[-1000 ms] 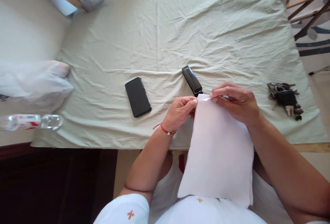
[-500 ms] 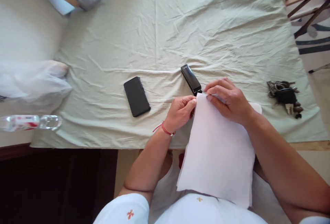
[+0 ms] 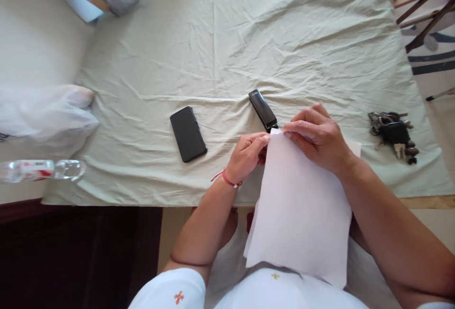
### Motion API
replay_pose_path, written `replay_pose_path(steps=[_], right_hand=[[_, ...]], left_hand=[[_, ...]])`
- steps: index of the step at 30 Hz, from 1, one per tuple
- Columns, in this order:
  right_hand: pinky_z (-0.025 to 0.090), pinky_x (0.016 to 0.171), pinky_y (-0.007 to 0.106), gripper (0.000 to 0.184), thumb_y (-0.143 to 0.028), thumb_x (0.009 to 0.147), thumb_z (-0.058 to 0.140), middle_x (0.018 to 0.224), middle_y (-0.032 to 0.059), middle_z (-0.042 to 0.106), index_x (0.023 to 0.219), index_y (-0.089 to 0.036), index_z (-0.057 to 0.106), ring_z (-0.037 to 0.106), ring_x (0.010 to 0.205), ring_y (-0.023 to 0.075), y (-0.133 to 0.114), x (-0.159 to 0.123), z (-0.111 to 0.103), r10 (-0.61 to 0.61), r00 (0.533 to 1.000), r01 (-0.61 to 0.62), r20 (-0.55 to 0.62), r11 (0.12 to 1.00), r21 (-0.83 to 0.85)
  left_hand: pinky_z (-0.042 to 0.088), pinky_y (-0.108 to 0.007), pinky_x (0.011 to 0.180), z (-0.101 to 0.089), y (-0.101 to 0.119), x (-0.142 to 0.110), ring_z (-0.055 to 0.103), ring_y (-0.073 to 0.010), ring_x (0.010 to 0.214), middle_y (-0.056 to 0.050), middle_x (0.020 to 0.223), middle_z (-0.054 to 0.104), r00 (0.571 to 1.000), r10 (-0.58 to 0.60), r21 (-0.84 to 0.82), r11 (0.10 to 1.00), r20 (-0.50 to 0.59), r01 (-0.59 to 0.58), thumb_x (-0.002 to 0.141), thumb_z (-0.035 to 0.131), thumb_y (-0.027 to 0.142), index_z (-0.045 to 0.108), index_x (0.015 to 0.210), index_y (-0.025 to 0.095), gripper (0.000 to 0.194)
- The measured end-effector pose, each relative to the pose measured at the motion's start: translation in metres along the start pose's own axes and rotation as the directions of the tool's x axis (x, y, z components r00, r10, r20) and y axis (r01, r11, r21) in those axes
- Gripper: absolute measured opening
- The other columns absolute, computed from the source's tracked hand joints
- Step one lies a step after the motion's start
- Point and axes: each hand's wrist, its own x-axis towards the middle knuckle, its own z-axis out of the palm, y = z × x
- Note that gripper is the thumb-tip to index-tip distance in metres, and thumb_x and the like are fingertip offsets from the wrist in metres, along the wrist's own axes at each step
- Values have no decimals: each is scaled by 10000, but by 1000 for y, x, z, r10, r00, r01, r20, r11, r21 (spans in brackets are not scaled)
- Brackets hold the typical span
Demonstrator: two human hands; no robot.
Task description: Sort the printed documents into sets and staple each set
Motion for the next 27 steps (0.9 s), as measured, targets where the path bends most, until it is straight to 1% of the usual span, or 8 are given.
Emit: replay_pose_path(steps=[3, 8, 13, 18, 23, 27], right_hand=[[472, 836, 401, 178, -255, 1018, 598, 880, 36, 719, 965, -295, 762, 536, 830, 213, 0, 0, 0, -16, 1000, 16, -2, 1000, -1], [460, 815, 374, 149, -193, 1005, 632, 883, 35, 725, 993, -270, 759, 527, 826, 199, 3, 0, 1, -97, 994, 99, -41, 994, 35], [455, 812, 367, 146, -187, 1005, 638, 895, 34, 720, 1002, -269, 758, 532, 833, 195, 5, 0, 1, -111, 993, 113, -37, 992, 61], [462, 820, 366, 142, -185, 1005, 640, 904, 36, 730, 1016, -266, 755, 534, 840, 196, 5, 0, 2, -111, 993, 114, -35, 991, 76], [470, 812, 361, 120, -186, 993, 663, 896, 34, 735, 1009, -261, 755, 545, 828, 197, 4, 0, 3, -108, 994, 110, -33, 991, 75], [476, 819, 359, 105, -178, 977, 689, 901, 31, 746, 1016, -256, 746, 561, 833, 198, 3, 0, 3, -108, 993, 110, -39, 991, 77]], left_hand=[[271, -192, 388, 1, 2, 0, 359, -57, 455, 33, 576, 393, 1000, -21, -56, 998, 9, 22, 881, 596, 402, 469, 686, 161, 334], [254, -180, 372, 0, 5, -2, 371, -60, 454, 24, 583, 428, 997, -69, -142, 987, 36, 73, 869, 634, 419, 490, 703, 150, 348], [272, -157, 375, -3, 2, -1, 388, -52, 483, 16, 622, 461, 993, -90, -209, 972, 80, 105, 880, 694, 445, 533, 750, 123, 382], [289, -143, 391, -6, -1, -1, 399, -44, 487, 17, 618, 466, 993, -67, -176, 981, 98, 84, 890, 742, 474, 535, 761, 117, 433], [295, -129, 413, -7, -2, -2, 381, -24, 483, 20, 612, 469, 993, -25, -120, 992, 118, 39, 909, 747, 466, 622, 820, 89, 407], [294, -131, 413, -6, -1, -2, 382, -21, 483, 17, 625, 476, 992, -22, -99, 994, 124, 34, 909, 755, 474, 644, 846, 78, 416]])
